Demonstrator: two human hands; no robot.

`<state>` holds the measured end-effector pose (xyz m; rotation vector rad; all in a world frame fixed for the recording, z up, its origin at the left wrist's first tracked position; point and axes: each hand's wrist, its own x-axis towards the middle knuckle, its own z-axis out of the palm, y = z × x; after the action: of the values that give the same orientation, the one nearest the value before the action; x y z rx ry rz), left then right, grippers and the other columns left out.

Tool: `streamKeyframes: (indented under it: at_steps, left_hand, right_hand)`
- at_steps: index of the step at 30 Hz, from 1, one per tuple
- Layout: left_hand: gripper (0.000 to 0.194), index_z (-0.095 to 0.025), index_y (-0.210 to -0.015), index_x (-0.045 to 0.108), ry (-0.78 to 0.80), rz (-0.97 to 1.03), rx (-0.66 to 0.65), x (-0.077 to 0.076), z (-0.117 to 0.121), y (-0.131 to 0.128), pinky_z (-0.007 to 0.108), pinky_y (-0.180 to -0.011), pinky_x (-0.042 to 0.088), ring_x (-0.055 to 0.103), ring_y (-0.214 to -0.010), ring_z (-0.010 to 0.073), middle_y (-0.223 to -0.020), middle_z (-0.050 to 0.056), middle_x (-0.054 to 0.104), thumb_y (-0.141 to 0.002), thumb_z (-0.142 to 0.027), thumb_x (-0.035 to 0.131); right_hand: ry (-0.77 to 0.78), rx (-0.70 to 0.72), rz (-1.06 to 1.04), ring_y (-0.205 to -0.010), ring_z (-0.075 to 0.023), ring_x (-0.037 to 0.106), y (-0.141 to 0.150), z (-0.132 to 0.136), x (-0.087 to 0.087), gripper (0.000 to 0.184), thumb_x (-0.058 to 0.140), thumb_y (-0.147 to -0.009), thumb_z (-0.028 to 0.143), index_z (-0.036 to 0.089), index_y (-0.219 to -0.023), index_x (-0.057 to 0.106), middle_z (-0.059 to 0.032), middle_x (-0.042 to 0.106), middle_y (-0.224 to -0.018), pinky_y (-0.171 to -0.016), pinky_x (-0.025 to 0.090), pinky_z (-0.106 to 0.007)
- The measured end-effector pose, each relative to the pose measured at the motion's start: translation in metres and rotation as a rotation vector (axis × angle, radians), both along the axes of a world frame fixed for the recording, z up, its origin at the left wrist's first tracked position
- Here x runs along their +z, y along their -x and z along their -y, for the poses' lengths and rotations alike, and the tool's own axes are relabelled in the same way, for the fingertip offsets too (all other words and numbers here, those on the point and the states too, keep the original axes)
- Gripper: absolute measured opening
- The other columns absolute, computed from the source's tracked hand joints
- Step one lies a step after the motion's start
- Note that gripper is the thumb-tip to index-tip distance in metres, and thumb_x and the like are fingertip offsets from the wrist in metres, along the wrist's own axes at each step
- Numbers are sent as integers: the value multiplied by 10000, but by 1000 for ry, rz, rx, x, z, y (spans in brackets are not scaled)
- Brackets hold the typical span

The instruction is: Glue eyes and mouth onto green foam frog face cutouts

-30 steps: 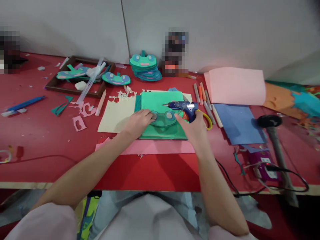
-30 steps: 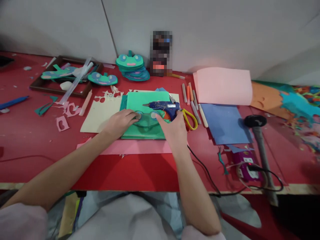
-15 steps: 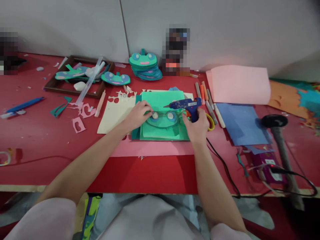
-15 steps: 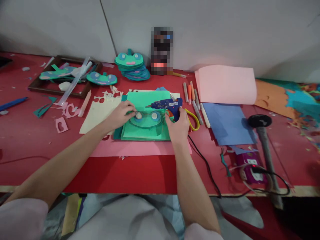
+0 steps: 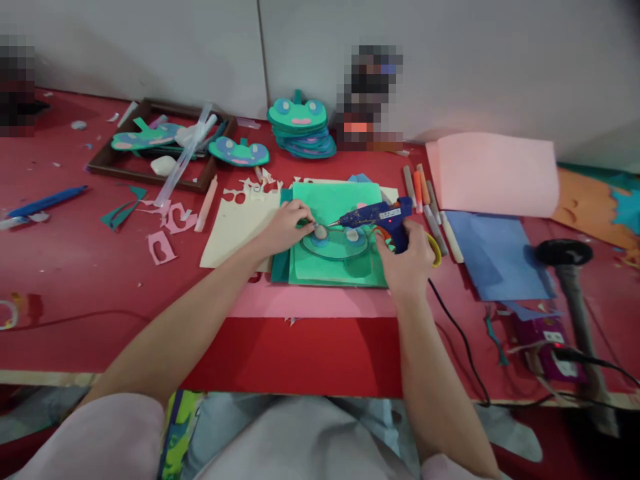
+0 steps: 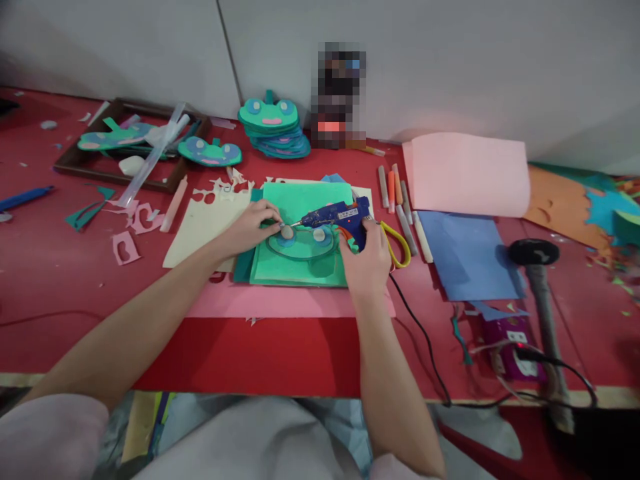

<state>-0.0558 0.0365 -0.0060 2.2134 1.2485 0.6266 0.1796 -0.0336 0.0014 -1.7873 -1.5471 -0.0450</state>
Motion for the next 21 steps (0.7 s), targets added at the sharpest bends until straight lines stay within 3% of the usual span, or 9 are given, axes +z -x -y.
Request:
streamKeyframes:
  at_steps: [6,21]
  left_hand:
    - [118,-167,-814,601,-5,-28,17,-1,0,-2,364,-929,373,512,-958,173,-998,49,559,-829,-259,529]
    - [169,-156,-870,596,-97,-142,-18,2,5,-5,360,-879,368,496,-936,203,-1013,71,560,-859,-262,464]
  right_hand:
    - [46,21,11,-996,-245,571,12,1,-1,342,615,-736,326,205,-1046,536,-85,622,-1023,-841,467,-418]
    - [69,44,14,-987,-248,574,11,-3,-8,305,606,-733,291,193,-1013,533,-95,624,-1020,-852,460,-421]
